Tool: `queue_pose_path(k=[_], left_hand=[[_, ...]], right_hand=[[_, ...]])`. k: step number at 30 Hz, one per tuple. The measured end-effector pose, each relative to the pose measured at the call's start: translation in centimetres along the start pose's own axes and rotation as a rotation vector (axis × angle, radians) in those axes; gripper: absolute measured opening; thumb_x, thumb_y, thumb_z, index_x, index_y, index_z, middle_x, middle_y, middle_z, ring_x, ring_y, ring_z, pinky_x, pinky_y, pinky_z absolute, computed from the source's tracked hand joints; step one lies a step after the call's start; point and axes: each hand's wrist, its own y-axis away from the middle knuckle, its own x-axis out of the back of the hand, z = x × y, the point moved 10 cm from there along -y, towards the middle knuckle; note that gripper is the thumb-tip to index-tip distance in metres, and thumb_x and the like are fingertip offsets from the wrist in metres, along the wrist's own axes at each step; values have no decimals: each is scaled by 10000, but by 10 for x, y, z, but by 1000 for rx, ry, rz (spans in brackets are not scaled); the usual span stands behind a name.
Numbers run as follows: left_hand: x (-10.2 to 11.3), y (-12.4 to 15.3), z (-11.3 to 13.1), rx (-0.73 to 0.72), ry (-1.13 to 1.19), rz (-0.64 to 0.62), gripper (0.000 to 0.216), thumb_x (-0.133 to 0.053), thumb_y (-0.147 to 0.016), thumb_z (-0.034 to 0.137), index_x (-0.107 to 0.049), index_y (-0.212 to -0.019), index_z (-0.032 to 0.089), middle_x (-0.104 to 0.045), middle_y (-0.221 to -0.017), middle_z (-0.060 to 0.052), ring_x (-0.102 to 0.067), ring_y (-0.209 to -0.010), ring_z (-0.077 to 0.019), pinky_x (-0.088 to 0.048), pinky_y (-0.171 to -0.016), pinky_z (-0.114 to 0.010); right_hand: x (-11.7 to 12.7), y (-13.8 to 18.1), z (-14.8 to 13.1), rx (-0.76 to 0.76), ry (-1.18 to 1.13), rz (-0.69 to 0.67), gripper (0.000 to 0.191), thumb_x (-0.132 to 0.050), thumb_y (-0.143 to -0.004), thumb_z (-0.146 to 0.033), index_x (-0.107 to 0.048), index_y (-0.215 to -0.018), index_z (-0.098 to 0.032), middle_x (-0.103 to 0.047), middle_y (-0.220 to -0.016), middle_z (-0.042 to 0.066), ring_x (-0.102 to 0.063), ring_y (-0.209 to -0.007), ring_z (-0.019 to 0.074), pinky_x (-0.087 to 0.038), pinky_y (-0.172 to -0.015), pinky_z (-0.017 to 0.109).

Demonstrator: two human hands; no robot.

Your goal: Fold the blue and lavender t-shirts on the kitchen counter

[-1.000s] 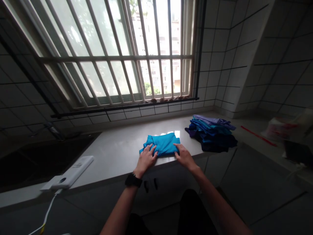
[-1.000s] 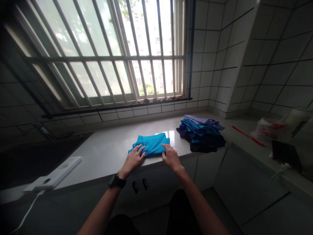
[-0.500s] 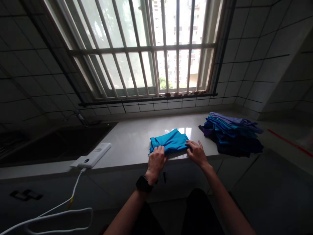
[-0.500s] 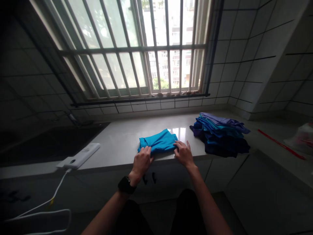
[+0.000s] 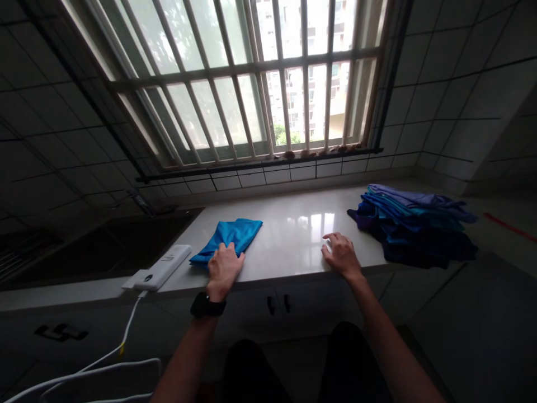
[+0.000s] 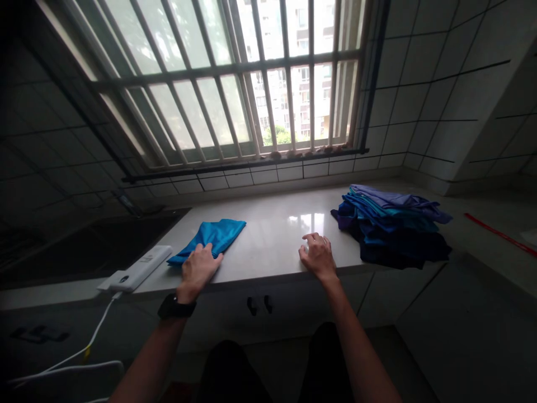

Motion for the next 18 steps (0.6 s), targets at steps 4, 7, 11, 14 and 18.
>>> queue_pose_path(k=[4, 7, 11, 14, 18], left_hand=[[-8, -9, 15, -108, -38, -15, 546, -532, -926, 496, -640, -1399, 244, -553, -1507, -184, -461, -1406, -406, -421, -1115, -587], [-33, -17, 17, -75, 32, -167, 536, -385, -1004, 426, -557, -1496, 302, -457, -1626, -120, -376, -1499, -361, -331, -1182, -642], [-38, -32, 11, 53, 108, -129, 545, -331, -1009, 381, -577, -1479, 257, -486, -1594, -174, -409, -1472, -408, -320, -1148, -720], [-36, -40, 8, 120, 121, -149, 534, -366, -981, 363, -612, -1434, 224, -523, -1543, -224, -459, -1412, -456, -334, -1096, -769], [-18, -34, 19, 66, 82, -76, 494, -426, -935, 365, -679, -1293, 136, -563, -1474, -267, -465, -1387, -496, -334, -1084, -778]], right_hand=[[0, 1, -1, 6, -3, -1, 280, -515, -889, -214, -691, -1105, -189, -701, -1147, 128, -640, -1084, 293, -354, -1144, 494], [-1, 0, -1, 10, -8, -10, 282, -509, -896, -212, -689, -1111, -189, -702, -1152, 126, -638, -1094, 291, -341, -1158, 495], [-1, -1, -2, -16, 10, -34, 273, -522, -895, -211, -692, -1107, -188, -706, -1155, 123, -639, -1104, 283, -336, -1169, 483], [-1, -3, -4, -36, 27, -64, 262, -540, -898, -204, -695, -1109, -201, -714, -1157, 115, -639, -1120, 275, -326, -1181, 470], [-2, -5, -6, -63, 47, -99, 256, -545, -913, -206, -702, -1115, -204, -716, -1166, 113, -637, -1139, 264, -329, -1181, 440]])
